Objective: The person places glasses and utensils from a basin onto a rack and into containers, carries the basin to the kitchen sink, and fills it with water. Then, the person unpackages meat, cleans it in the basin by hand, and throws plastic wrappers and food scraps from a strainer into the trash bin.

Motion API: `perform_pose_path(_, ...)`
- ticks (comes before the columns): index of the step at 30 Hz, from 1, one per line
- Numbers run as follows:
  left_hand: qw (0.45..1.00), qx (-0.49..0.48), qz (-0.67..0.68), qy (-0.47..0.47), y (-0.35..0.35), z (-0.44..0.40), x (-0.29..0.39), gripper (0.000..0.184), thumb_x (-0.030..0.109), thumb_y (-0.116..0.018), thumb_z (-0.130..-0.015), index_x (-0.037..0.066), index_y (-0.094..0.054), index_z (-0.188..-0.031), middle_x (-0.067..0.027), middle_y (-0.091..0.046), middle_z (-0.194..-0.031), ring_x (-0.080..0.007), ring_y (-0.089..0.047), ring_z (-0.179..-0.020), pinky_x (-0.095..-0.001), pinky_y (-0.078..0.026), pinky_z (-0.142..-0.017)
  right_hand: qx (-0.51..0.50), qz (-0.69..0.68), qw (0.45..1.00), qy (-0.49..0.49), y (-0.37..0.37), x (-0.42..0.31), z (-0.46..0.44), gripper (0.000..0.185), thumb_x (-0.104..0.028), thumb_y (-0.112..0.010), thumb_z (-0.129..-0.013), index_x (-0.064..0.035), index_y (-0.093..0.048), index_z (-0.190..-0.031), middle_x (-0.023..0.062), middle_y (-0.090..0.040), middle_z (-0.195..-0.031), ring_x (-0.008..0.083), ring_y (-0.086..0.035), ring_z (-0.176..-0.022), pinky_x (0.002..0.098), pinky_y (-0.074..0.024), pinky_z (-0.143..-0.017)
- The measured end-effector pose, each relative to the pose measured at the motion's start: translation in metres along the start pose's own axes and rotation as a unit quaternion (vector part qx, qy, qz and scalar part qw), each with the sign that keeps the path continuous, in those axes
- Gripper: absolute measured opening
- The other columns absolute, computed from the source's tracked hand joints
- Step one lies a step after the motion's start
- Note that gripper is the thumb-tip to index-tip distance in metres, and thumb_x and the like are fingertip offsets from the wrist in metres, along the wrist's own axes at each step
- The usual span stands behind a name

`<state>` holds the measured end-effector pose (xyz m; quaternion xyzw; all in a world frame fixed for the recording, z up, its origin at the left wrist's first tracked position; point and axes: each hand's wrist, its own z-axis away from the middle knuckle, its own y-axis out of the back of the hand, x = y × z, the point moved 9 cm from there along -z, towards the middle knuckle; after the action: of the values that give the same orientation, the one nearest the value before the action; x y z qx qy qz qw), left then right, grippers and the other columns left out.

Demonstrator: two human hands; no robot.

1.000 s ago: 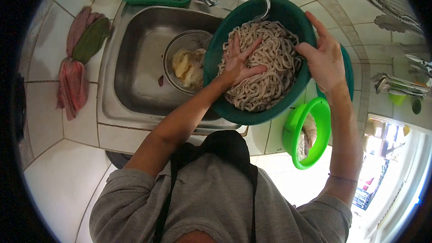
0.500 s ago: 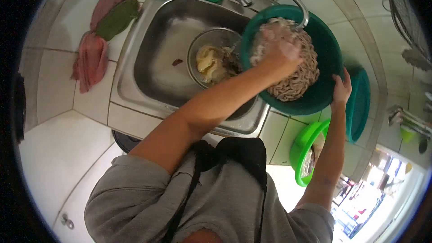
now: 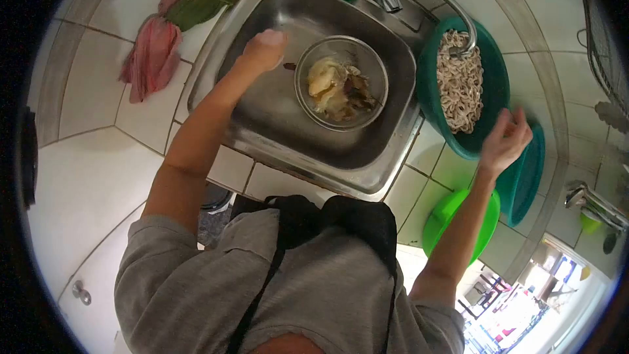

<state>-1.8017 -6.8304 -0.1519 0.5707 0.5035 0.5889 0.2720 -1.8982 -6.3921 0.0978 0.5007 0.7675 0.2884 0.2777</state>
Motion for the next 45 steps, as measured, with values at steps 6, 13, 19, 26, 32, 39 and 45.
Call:
perform_pose_path(6, 0.945, -0.313, 0.081, -0.047, -0.102, 0.0, -0.013, 0.02, 0.014, -0.055, -0.081, 0.006, -0.067, -0.095, -0.0165, -0.067, -0.092, -0.0327, -0.064, -0.088, -0.0446, -0.051, -0.076, -0.399, -0.197, 0.874, 0.197, -0.126, -0.245, 0.18, 0.04, -0.04, -0.065, -0.086, -0.0051, -0.061, -0.104, 0.0169, -0.064, -0.1, 0.0352, -0.064, -0.085, 0.0444, -0.0519, -0.074)
perform_pose_path(13, 0.954, -0.249, 0.167, 0.014, -0.097, -0.023, -0.011, 0.025, 0.01, -0.056, -0.078, 0.009, -0.068, -0.099, -0.0135, -0.069, -0.098, -0.0317, -0.065, -0.091, -0.0406, -0.051, -0.077, -0.493, -0.074, 0.839, 0.219, -0.206, -0.234, 0.232, 0.022, -0.024, -0.064, -0.085, -0.0054, -0.058, -0.096, 0.0192, -0.065, -0.087, 0.0404, -0.062, -0.082, 0.0481, -0.0503, -0.071)
perform_pose_path(19, 0.97, -0.219, 0.054, -0.088, -0.105, -0.002, -0.017, 0.02, 0.018, -0.064, -0.079, 0.01, -0.067, -0.096, -0.0132, -0.068, -0.096, -0.0305, -0.065, -0.095, -0.0399, -0.051, -0.077, -0.473, -0.131, 0.848, 0.199, -0.194, -0.229, 0.201, 0.018, -0.02, -0.064, -0.083, -0.0048, -0.057, -0.088, 0.0183, -0.064, -0.08, 0.0399, -0.063, -0.076, 0.0487, -0.0499, -0.068)
perform_pose_path(26, 0.967, -0.13, 0.073, -0.207, -0.145, 0.001, 0.006, 0.021, 0.019, -0.063, -0.082, 0.009, -0.068, -0.099, -0.0112, -0.065, -0.109, -0.0293, -0.065, -0.095, -0.0405, -0.053, -0.079, -0.473, -0.124, 0.834, 0.255, -0.186, -0.229, 0.203, 0.015, -0.017, -0.065, -0.081, -0.0058, -0.055, -0.083, 0.0146, -0.064, -0.079, 0.0353, -0.064, -0.075, 0.0469, -0.0502, -0.066)
perform_pose_path(32, 0.96, -0.233, -0.043, -0.147, -0.167, -0.001, 0.021, 0.019, 0.017, -0.055, -0.086, 0.015, -0.071, -0.096, -0.0067, -0.069, -0.105, -0.0285, -0.064, -0.101, -0.0406, -0.054, -0.08, -0.477, -0.127, 0.831, 0.255, -0.183, -0.226, 0.199, 0.013, -0.014, -0.065, -0.081, -0.006, -0.055, -0.083, 0.0134, -0.063, -0.08, 0.0344, -0.063, -0.079, 0.0459, -0.0504, -0.069)
perform_pose_path(39, 0.924, -0.195, -0.055, -0.325, -0.184, 0.034, 0.043, 0.019, 0.012, -0.052, -0.083, 0.011, -0.07, -0.088, -0.0067, -0.067, -0.098, -0.0193, -0.053, -0.111, -0.0422, -0.038, -0.095, -0.459, -0.136, 0.84, 0.254, -0.18, -0.222, 0.2, 0.013, -0.012, -0.065, -0.08, -0.0046, -0.056, -0.086, 0.0133, -0.063, -0.081, 0.0339, -0.062, -0.08, 0.0445, -0.0509, -0.071)
perform_pose_path(45, 0.895, -0.245, -0.118, -0.352, -0.187, 0.042, 0.05, 0.017, 0.015, -0.052, -0.082, 0.015, -0.069, -0.078, -0.0019, -0.067, -0.082, -0.019, -0.057, -0.099, -0.0402, -0.033, -0.095, -0.463, -0.151, 0.833, 0.263, -0.182, -0.221, 0.203, 0.013, -0.012, -0.065, -0.08, -0.0049, -0.055, -0.085, 0.0137, -0.062, -0.08, 0.034, -0.062, -0.079, 0.0448, -0.0505, -0.07)
